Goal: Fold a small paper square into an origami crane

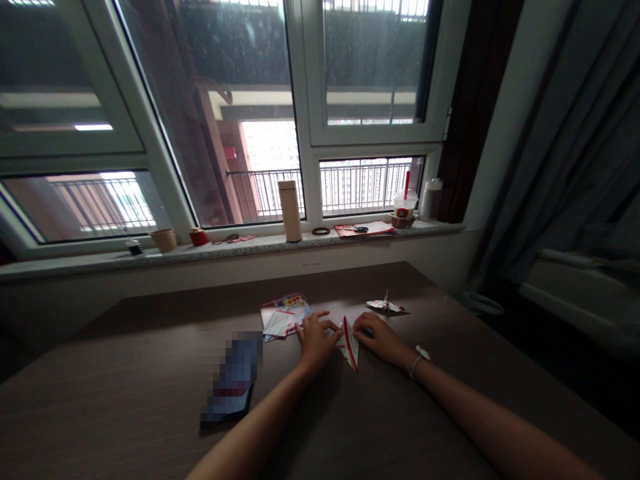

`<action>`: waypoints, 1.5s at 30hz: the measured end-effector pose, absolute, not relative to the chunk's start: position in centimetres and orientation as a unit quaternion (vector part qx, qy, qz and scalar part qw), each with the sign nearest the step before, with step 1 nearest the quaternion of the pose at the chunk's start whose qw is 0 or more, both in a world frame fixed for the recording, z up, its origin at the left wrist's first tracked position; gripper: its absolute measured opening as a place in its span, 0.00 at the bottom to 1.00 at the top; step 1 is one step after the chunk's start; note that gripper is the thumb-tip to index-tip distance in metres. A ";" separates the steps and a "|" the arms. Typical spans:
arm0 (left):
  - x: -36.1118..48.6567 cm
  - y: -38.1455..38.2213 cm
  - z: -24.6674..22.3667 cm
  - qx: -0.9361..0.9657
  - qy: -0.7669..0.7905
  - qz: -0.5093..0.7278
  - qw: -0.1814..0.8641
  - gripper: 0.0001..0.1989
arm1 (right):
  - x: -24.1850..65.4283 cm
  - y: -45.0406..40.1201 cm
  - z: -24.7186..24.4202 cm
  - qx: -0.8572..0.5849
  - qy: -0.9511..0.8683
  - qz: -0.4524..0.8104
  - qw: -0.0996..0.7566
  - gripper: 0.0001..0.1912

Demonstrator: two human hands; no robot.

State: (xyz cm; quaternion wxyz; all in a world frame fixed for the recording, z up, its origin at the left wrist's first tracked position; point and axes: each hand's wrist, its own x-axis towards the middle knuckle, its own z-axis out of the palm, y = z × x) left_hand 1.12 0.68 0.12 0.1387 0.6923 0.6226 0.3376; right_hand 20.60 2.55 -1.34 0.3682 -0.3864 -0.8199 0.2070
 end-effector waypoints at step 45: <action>1.3 0.9 0.3 0.655 0.616 0.402 0.170 0.05 | 20.3 1.8 -1.0 -0.359 -0.844 0.186 0.351 0.05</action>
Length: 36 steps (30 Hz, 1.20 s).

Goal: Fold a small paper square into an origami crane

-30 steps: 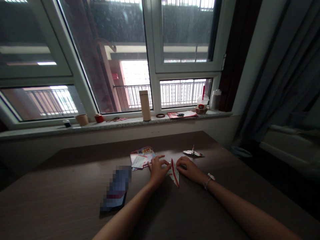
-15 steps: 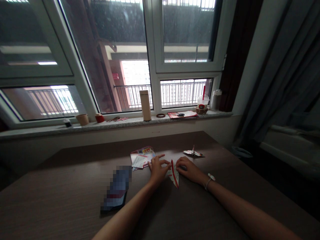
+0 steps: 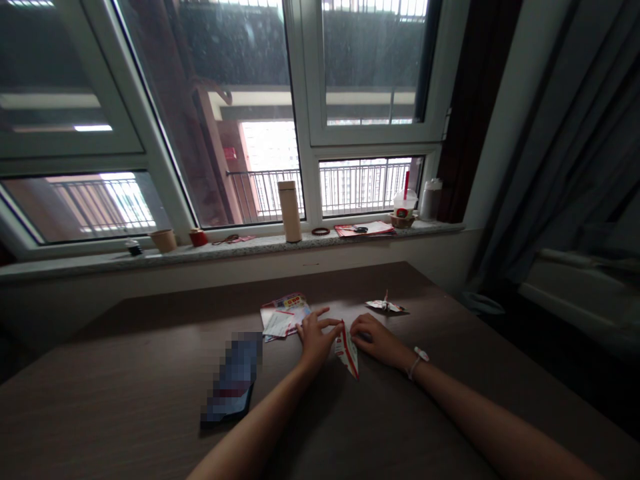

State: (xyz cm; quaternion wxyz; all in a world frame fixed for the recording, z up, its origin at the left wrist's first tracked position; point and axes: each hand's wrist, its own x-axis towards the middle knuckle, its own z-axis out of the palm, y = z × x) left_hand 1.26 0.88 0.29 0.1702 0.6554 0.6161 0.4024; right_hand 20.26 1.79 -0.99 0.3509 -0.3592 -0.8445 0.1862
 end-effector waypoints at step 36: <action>1.3 0.9 0.8 0.627 0.609 0.449 0.186 0.02 | 20.0 1.4 -0.5 -0.350 -0.856 0.177 0.336 0.04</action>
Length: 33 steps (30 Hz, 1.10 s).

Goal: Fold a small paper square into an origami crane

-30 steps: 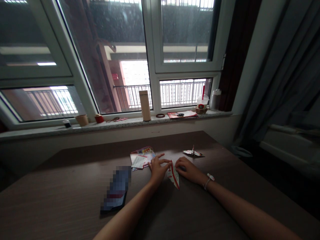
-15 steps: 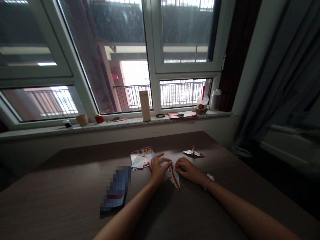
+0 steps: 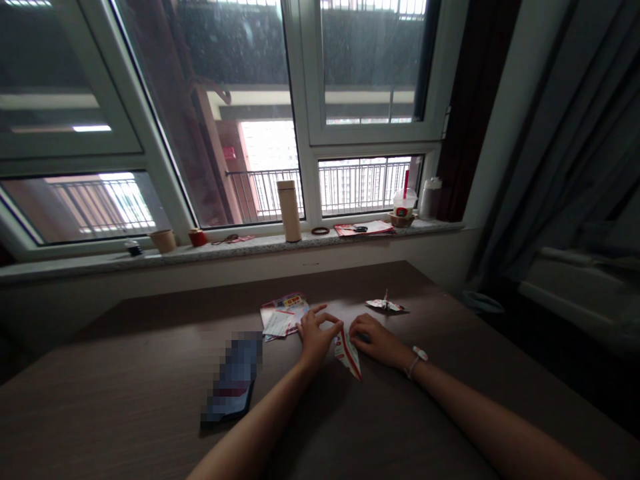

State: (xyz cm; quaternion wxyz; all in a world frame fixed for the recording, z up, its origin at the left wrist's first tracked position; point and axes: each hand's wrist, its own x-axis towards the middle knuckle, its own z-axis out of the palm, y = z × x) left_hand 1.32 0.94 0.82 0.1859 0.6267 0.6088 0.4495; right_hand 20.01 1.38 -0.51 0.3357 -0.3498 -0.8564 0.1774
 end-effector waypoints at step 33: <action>-0.7 0.9 0.9 0.774 0.579 0.243 0.085 0.07 | 21.3 2.0 -0.8 -0.431 -0.824 0.156 0.332 0.09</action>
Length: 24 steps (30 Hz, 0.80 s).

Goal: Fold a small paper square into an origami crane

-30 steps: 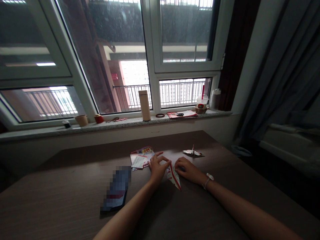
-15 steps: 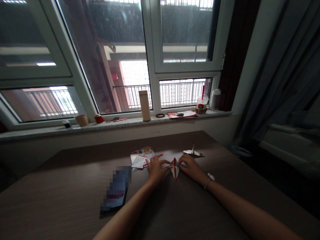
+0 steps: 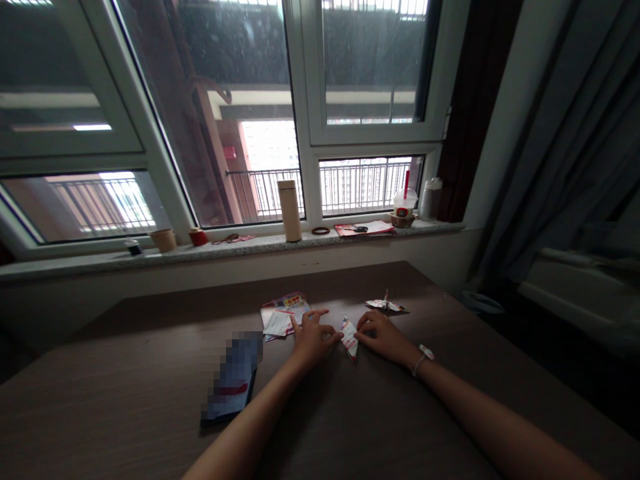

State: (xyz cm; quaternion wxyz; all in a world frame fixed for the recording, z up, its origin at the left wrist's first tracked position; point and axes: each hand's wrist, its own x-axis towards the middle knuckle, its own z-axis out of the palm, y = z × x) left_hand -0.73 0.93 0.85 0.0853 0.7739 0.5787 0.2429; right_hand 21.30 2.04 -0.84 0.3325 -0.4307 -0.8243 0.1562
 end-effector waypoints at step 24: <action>1.7 1.1 0.4 0.720 0.641 0.246 0.099 0.04 | 19.4 3.2 -1.6 -0.545 -0.767 0.172 0.292 0.07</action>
